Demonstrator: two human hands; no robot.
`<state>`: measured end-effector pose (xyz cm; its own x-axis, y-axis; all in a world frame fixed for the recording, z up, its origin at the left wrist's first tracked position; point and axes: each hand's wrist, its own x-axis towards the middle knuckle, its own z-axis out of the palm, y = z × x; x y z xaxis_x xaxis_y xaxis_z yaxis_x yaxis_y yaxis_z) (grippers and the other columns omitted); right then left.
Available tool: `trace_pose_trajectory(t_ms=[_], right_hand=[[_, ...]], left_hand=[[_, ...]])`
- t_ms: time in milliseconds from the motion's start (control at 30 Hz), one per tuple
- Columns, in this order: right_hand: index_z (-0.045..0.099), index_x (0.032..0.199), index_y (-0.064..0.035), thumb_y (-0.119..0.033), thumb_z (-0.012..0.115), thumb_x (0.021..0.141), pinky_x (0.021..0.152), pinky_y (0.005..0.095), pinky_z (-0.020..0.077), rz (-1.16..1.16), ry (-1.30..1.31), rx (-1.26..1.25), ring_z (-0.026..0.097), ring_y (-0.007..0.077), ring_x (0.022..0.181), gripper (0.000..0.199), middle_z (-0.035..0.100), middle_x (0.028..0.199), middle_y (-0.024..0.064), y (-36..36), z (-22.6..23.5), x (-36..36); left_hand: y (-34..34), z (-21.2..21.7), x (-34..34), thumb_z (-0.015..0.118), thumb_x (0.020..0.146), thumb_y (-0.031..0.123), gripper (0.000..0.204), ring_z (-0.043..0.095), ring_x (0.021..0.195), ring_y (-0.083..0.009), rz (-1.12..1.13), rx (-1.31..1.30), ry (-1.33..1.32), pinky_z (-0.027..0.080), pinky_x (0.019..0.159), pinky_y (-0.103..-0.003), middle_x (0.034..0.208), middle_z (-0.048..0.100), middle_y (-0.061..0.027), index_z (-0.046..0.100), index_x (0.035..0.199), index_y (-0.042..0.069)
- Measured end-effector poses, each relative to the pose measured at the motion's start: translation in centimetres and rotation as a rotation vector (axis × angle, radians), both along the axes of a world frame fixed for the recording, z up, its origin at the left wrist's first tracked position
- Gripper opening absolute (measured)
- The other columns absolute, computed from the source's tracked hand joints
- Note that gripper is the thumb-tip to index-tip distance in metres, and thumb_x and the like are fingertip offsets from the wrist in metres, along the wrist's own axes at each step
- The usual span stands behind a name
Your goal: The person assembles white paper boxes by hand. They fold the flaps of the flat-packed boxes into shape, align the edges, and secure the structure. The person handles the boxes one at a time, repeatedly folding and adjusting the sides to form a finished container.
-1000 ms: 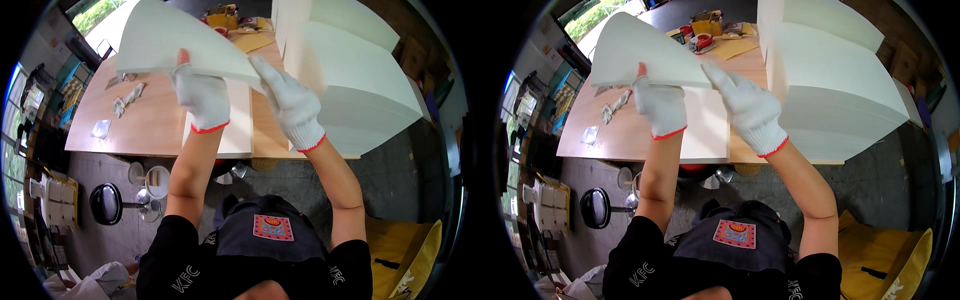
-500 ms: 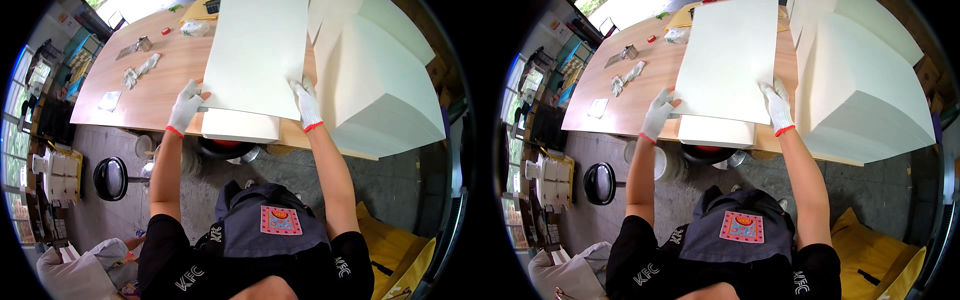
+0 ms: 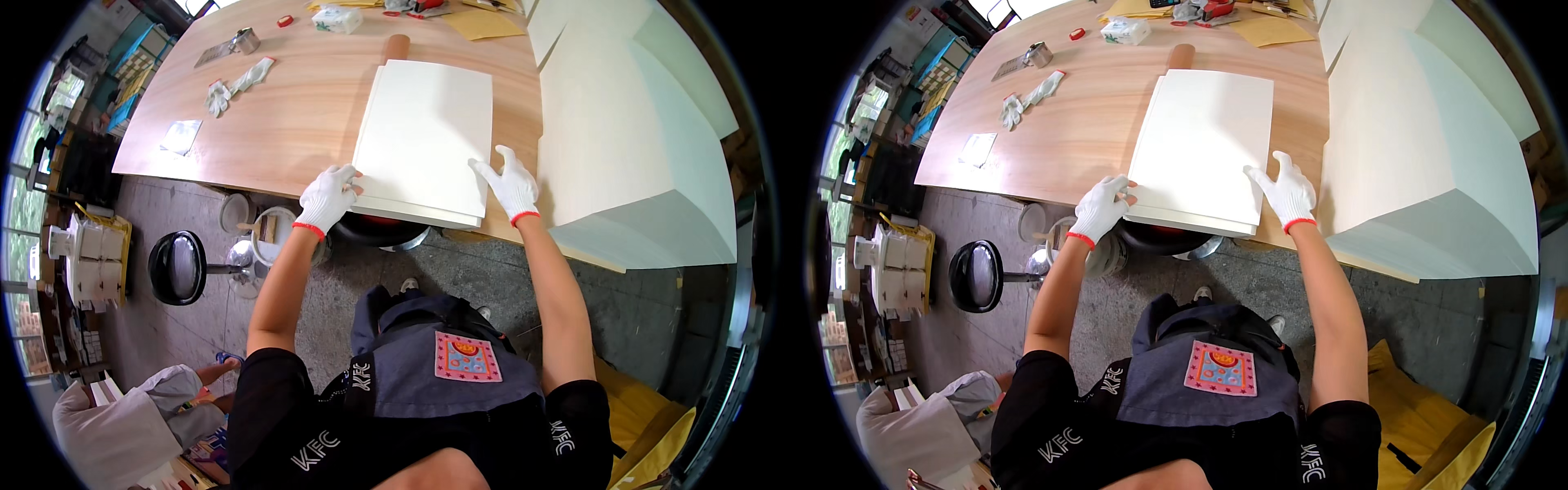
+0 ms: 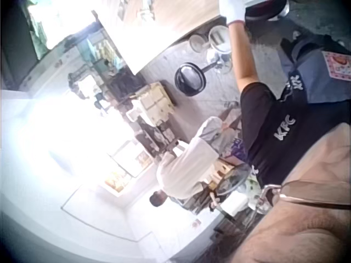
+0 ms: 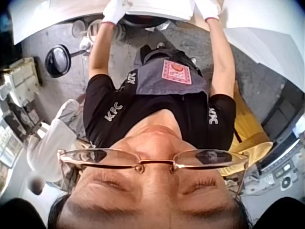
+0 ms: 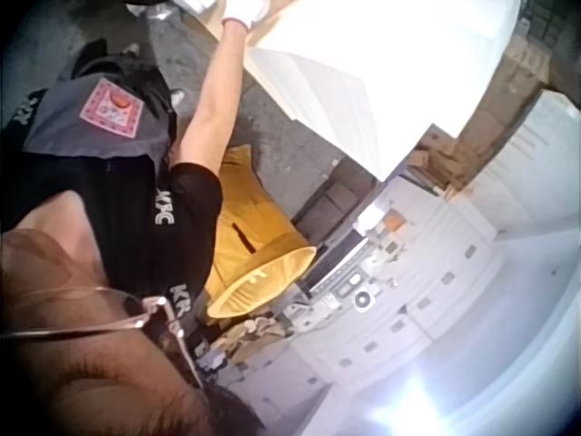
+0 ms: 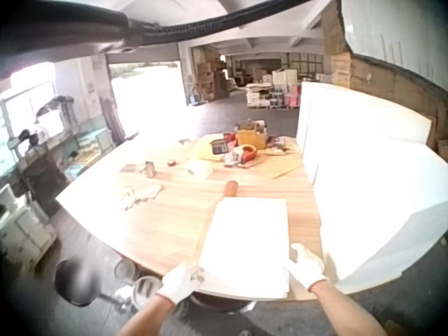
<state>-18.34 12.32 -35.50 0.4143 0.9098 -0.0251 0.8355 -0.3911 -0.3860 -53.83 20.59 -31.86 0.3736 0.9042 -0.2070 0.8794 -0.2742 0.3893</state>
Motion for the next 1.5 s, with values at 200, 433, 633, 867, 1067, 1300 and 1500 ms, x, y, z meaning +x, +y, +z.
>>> trace_pose_trajectory(t_ms=[200,433,633,867,1067,1300,1500], right_hand=[[0.046,0.151,-0.027,-0.063,0.067,0.085,0.078,0.0444,0.0529,0.52,-0.12,-0.165,0.068,0.0325,0.088,0.078,0.068,0.099,0.014,-4.2,4.2,-2.7],[0.039,0.156,-0.0308,-0.057,0.068,0.086,0.08,0.0432,0.0544,0.591,-0.242,-0.127,0.067,0.0296,0.096,0.079,0.066,0.11,0.0126,-5.3,2.7,-2.9],[0.041,0.154,-0.0288,-0.05,0.067,0.09,0.073,0.0424,0.055,0.589,-0.287,-0.063,0.068,0.0275,0.085,0.072,0.067,0.092,0.0094,-6.5,1.7,-3.3],[0.048,0.148,-0.0269,-0.034,0.065,0.095,0.063,0.0405,0.0542,0.61,-0.359,0.128,0.067,0.0236,0.072,0.055,0.064,0.082,0.006,-8.0,-1.6,-3.1],[0.054,0.144,-0.0263,-0.027,0.069,0.093,0.059,0.0376,0.0527,0.625,-0.359,0.285,0.062,0.0208,0.065,0.053,0.057,0.075,0.0033,-8.2,-2.1,-3.1],[0.056,0.144,-0.0275,-0.027,0.07,0.092,0.061,0.0377,0.0527,0.629,-0.34,0.285,0.062,0.0215,0.066,0.054,0.056,0.075,0.0032,-8.2,-2.1,-3.0],[0.053,0.146,-0.028,-0.029,0.068,0.093,0.061,0.0379,0.0527,0.635,-0.352,0.275,0.062,0.0219,0.067,0.055,0.056,0.075,0.003,-8.0,-3.3,-2.6]], left_hand=[[-1.8,0.0,-1.5,0.08,0.08,0.021,0.047,0.059,0.117,-0.0292,-0.095,0.09,0.014,0.05,0.095,-0.044,0.116,0.062,-0.0054,0.064,0.124,0.022],[-1.5,-1.2,-1.7,0.081,0.079,0.022,0.037,0.061,0.114,-0.0292,-0.112,0.149,0.043,0.051,0.092,-0.044,0.109,0.064,-0.0051,0.065,0.112,0.018],[-1.6,-1.8,-2.4,0.079,0.082,0.022,0.027,0.064,0.107,-0.0312,-0.125,0.18,-0.007,0.052,0.084,-0.045,0.103,0.066,-0.0071,0.066,0.105,0.016],[-1.1,-1.0,-2.6,0.078,0.084,0.026,0.026,0.068,0.095,-0.0314,-0.119,0.09,0.006,0.052,0.08,-0.043,0.105,0.068,-0.006,0.068,0.105,0.015],[-0.9,-1.0,-2.8,0.076,0.085,0.027,0.025,0.067,0.097,-0.0335,-0.153,0.094,0.032,0.052,0.08,-0.044,0.106,0.068,-0.0069,0.07,0.107,0.016],[-0.5,-1.2,-3.5,0.071,0.089,0.025,0.023,0.068,0.101,-0.0333,-0.223,0.118,0.023,0.054,0.081,-0.046,0.109,0.069,-0.0071,0.068,0.11,0.016],[-0.1,-0.7,-3.0,0.071,0.089,0.024,0.022,0.068,0.101,-0.0331,-0.242,0.073,0.088,0.054,0.08,-0.046,0.108,0.068,-0.0083,0.067,0.109,0.015]])
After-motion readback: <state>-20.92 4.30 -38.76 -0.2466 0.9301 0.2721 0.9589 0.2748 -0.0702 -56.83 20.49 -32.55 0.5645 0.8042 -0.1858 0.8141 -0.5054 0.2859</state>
